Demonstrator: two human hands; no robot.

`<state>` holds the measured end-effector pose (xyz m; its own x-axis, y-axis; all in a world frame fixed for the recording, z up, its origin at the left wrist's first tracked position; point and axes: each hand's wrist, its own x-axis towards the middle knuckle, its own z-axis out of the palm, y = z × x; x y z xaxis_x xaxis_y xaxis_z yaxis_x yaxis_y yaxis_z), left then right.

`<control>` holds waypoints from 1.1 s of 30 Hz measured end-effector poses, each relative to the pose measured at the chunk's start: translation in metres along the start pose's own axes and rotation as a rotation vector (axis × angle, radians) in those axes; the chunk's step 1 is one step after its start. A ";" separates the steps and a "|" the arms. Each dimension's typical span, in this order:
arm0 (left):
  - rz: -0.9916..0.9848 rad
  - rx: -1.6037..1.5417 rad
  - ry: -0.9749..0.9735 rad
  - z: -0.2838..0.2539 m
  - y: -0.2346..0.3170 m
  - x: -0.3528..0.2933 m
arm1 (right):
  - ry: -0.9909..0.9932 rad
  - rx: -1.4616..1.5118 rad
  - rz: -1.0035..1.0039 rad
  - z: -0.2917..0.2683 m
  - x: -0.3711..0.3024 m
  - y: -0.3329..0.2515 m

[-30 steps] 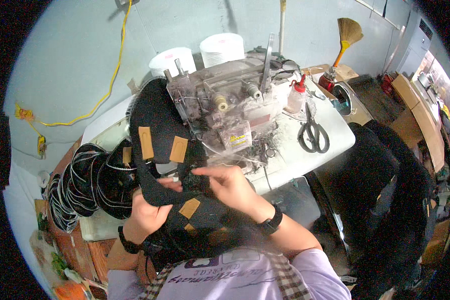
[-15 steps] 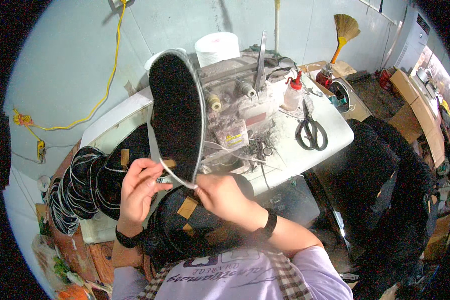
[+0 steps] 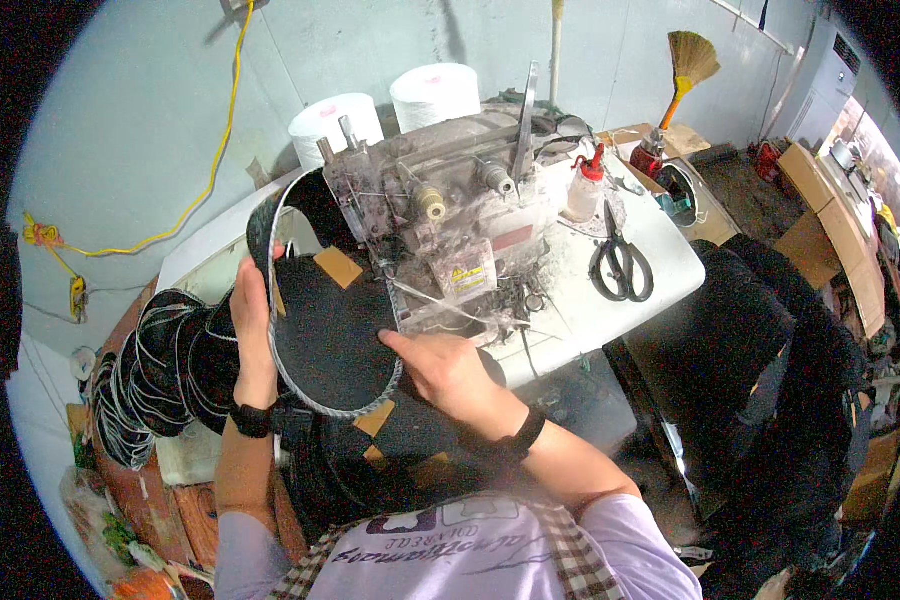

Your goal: Sewing black fabric components together using an industrial sewing machine and trimming thread with scissors.

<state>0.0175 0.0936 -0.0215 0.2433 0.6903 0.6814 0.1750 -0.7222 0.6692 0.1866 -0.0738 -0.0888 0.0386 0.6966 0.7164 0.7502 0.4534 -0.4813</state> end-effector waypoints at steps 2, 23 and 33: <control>-0.270 -0.026 -0.162 0.000 0.016 0.015 | 0.024 -0.036 0.013 0.002 -0.001 0.004; 0.066 0.222 -0.467 -0.002 0.046 -0.033 | -0.279 0.037 0.092 0.005 -0.005 0.001; -0.325 0.773 -0.411 -0.063 -0.089 -0.009 | -0.321 0.219 0.232 -0.029 -0.014 0.023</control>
<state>-0.0607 0.1539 -0.0681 0.3638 0.9004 0.2385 0.8441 -0.4269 0.3244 0.2228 -0.0893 -0.0956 -0.0433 0.9153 0.4005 0.5870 0.3477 -0.7311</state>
